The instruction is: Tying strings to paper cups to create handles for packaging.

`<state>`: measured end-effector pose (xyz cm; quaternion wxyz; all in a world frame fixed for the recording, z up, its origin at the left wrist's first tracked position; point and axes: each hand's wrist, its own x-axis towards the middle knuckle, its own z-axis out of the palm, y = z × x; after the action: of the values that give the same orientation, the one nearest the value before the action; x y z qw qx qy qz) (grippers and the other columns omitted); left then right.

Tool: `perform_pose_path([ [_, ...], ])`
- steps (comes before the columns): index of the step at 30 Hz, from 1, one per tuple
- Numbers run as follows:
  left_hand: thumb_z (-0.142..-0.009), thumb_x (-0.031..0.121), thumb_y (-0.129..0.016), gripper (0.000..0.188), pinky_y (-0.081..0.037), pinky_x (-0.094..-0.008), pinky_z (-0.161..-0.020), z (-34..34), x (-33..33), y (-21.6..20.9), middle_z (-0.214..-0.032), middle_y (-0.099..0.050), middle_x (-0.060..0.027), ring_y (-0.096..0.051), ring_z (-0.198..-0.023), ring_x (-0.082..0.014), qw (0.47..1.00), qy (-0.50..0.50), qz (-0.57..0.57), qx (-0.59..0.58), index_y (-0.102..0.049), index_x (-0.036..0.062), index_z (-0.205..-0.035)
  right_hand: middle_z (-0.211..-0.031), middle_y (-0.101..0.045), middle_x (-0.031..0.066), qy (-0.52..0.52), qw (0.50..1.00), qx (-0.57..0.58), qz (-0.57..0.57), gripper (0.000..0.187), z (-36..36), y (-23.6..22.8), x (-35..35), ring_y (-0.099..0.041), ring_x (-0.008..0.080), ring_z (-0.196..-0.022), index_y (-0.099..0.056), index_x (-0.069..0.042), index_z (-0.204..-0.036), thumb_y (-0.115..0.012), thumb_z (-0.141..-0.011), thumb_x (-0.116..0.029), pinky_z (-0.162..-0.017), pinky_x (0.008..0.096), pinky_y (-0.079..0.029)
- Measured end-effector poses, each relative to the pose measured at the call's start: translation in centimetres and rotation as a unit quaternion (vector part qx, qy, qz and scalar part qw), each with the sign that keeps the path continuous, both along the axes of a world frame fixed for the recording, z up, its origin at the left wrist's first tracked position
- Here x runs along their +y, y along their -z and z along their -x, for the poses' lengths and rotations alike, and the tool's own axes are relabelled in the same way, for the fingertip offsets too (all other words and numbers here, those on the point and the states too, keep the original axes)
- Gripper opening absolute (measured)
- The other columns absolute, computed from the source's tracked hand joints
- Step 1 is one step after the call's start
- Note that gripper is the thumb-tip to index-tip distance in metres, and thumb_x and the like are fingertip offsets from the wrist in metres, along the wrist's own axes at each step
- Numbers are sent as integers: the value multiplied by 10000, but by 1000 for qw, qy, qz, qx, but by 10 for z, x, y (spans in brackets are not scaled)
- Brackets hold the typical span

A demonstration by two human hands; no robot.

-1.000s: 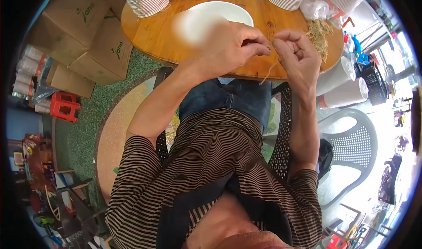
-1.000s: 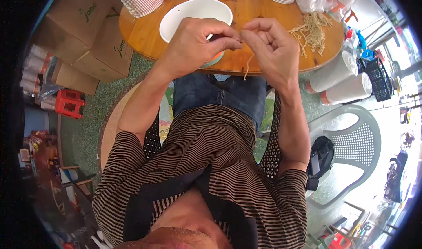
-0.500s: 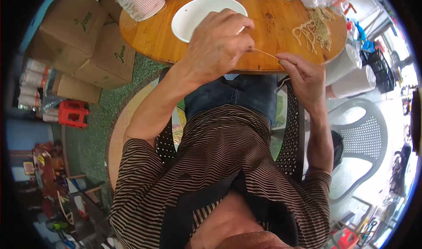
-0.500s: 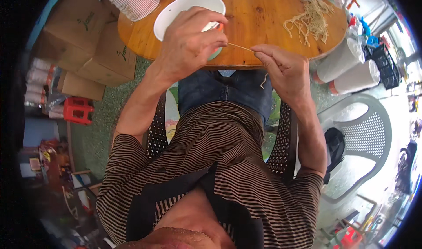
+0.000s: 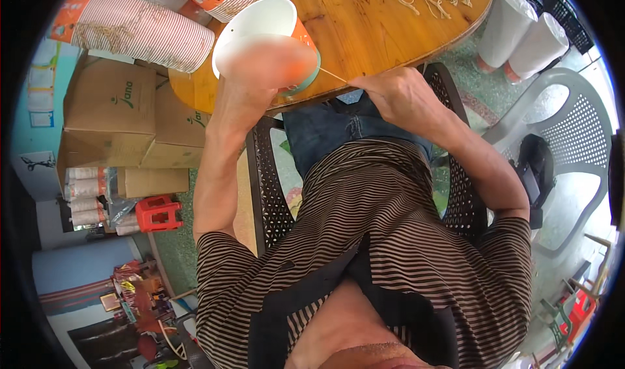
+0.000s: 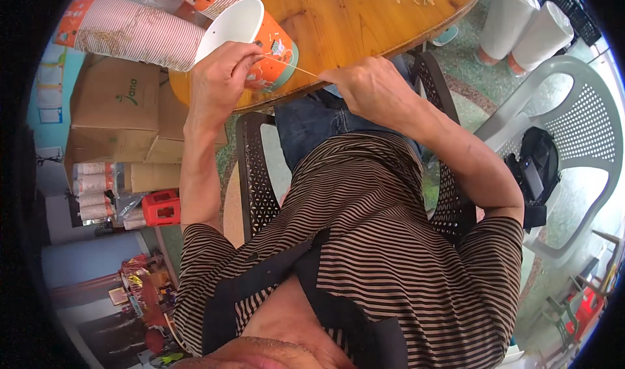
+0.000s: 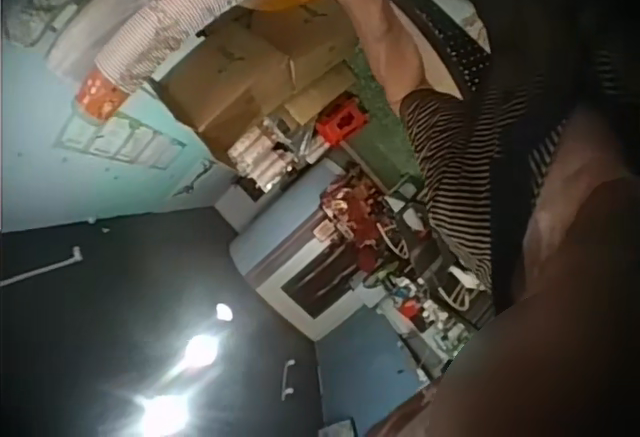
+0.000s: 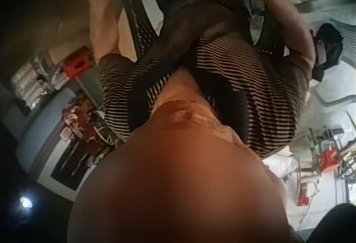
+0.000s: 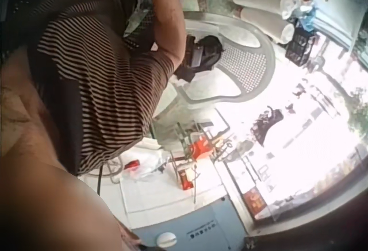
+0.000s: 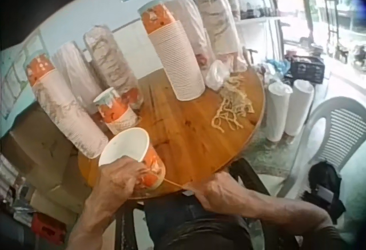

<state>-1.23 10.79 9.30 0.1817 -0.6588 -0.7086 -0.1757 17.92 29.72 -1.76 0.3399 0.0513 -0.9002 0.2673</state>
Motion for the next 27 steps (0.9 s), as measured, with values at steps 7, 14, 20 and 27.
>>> perform_pose_path([
  [7, -904, -10, -722, 285, -617, -319, -697, -13, -4, 4, -984, -767, -83, -761, -863, -219, 948, -64, -15, -310, -715, 92, -1170, -786, -690, 171, -1, 1000, 6, 4, 386, 10, 26, -12, -691, 375, -715, -698, -123, -1219, -598, -863, -14, -581, 458, -545],
  [14, -923, 30, -767, 215, -604, -269, -704, -19, -2, 14, -942, -781, -97, -745, -828, -127, 983, -81, -33, -164, -746, -1, -1134, -858, -699, 172, -16, 1000, -14, -16, 474, 19, 29, -22, -700, 362, -762, -659, -136, -1293, -600, -849, 16, -613, 454, -556],
  [20, -934, 44, -763, 203, -575, -246, -761, -2, -15, 3, -970, -789, -62, -724, -862, -93, 945, -121, -30, -301, -766, -27, -1124, -820, -685, 153, -97, 992, 57, 66, 394, 26, 35, -6, -699, 299, -724, -675, -126, -1309, -612, -931, -37, -624, 419, -548],
  [27, -909, 52, -779, 224, -545, -262, -831, 34, -58, -5, -997, -792, -83, -711, -905, -115, 949, -146, -16, -280, -771, -5, -1126, -817, -665, 46, -291, 793, -69, 530, 281, -9, 19, 53, -533, 51, -501, -678, 27, -1257, -553, -1081, -152, -474, 215, -471],
])
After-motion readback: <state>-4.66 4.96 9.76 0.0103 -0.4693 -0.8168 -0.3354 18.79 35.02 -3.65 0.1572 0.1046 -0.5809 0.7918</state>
